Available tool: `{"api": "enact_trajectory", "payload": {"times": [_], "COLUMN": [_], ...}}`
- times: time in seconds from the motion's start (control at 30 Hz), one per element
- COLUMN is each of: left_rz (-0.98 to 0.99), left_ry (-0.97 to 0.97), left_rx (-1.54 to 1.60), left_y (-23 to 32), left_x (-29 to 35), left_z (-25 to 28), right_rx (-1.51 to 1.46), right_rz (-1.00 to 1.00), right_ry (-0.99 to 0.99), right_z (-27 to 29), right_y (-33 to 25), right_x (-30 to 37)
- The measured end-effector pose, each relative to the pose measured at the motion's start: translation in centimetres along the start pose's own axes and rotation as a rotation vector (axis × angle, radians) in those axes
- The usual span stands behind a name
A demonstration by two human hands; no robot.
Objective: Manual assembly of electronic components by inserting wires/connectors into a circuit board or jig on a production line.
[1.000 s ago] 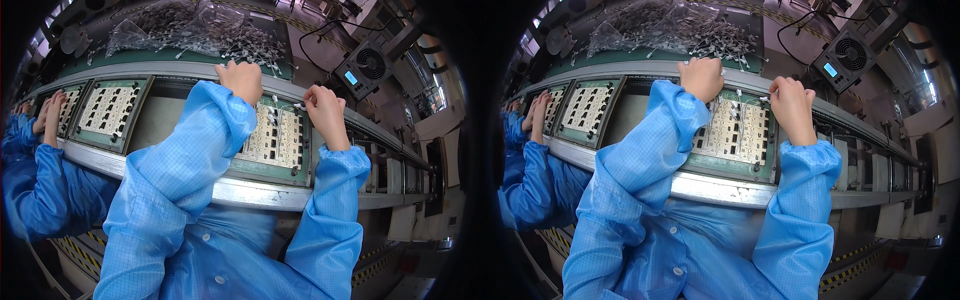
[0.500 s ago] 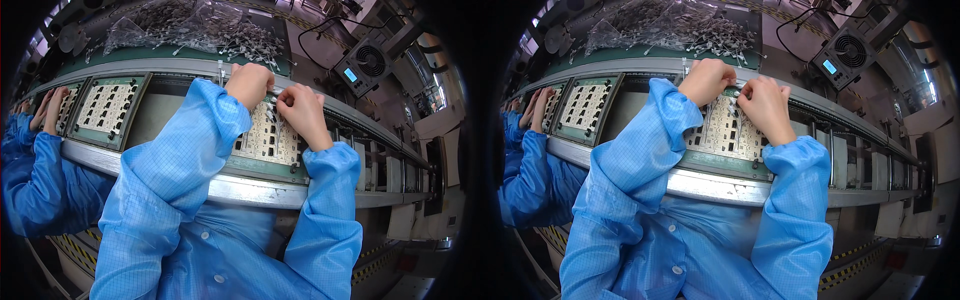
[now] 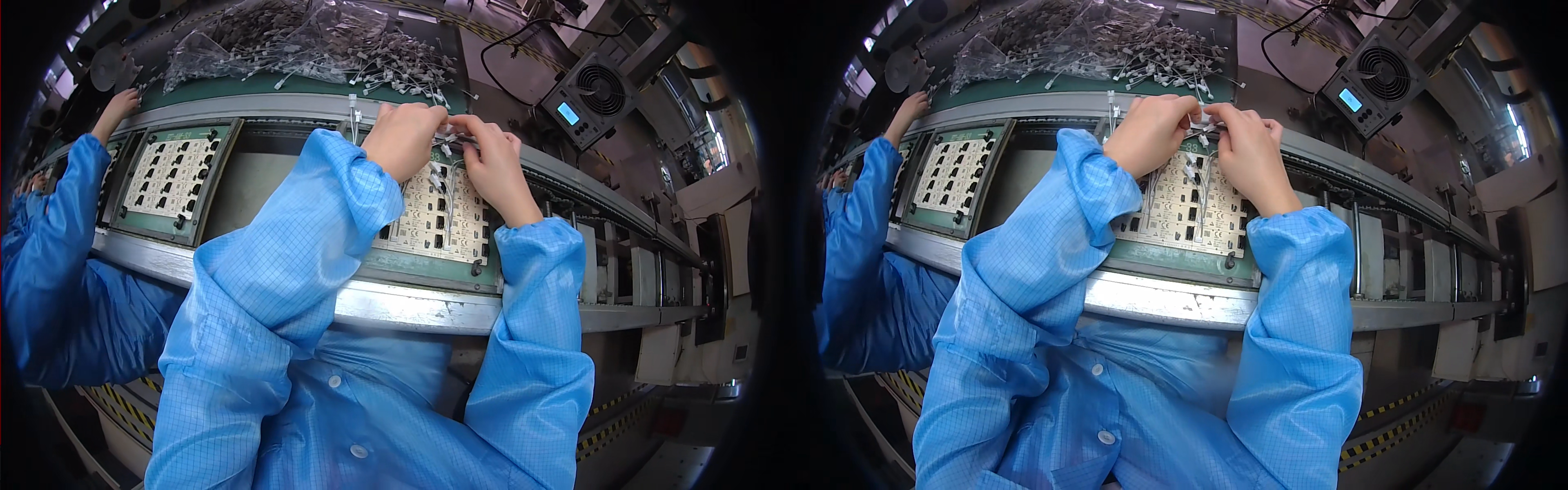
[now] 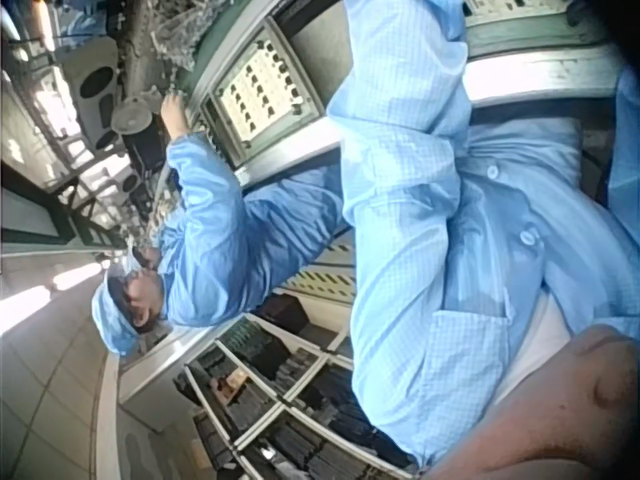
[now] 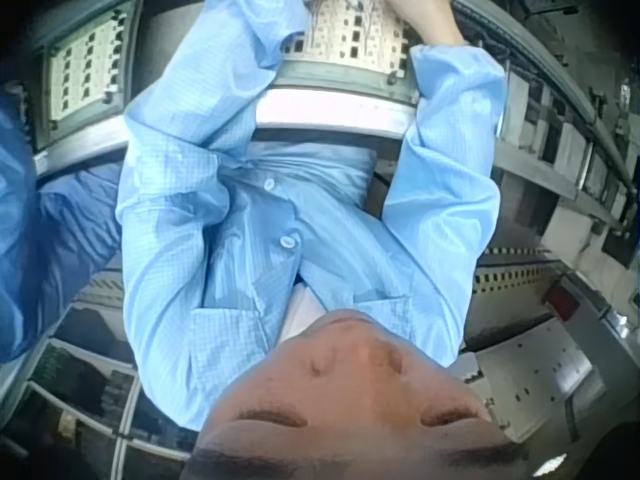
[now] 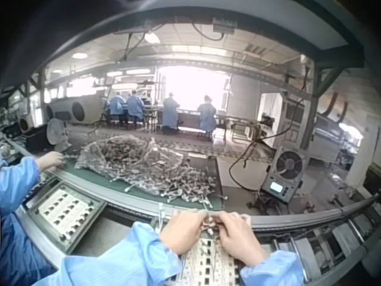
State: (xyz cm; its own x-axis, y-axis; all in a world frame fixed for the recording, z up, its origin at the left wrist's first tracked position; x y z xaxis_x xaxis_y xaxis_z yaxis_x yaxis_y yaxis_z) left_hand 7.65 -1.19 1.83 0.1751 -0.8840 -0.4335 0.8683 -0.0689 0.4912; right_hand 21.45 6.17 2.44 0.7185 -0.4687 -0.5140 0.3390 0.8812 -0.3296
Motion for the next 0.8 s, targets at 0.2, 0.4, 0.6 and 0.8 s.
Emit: {"api": "enact_trajectory", "payload": {"times": [0.2,0.4,0.6,0.8], "left_rz": [-0.043,-0.126,-0.066,-0.094], "left_ry": [-0.048,0.025,-0.010,0.009], "left_rx": [-0.028,-0.093,-0.147,-0.168], "left_y": [0.4,0.8,1.1,1.7], "left_x": [0.4,1.2,1.4,1.3], "left_z": [0.3,-0.1,0.2,-0.3], "right_rx": [0.063,0.082,0.161,0.325], "right_rz": [0.032,0.006,0.019,0.103], "right_ry": [-0.083,-0.118,-0.160,-0.044], "right_z": [1.2,1.2,1.4,1.1], "right_y": [-0.4,-0.6,-1.8,-2.8], "right_x": [-0.3,-0.2,-0.3,0.3]}}
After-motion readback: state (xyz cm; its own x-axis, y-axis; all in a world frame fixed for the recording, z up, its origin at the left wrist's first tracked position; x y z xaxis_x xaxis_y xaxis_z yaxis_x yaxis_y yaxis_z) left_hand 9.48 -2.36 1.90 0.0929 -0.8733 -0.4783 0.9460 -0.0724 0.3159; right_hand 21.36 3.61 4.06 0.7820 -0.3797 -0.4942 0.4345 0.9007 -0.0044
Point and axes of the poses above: each hand's wrist, its own x-axis away from the middle knuckle, its own z-axis out of the back of the hand, y = z × x, the point moved 4 cm from there along -x, towards the middle knuckle, and after that the axes turned 2 degrees about x, right-handed, at the moved point
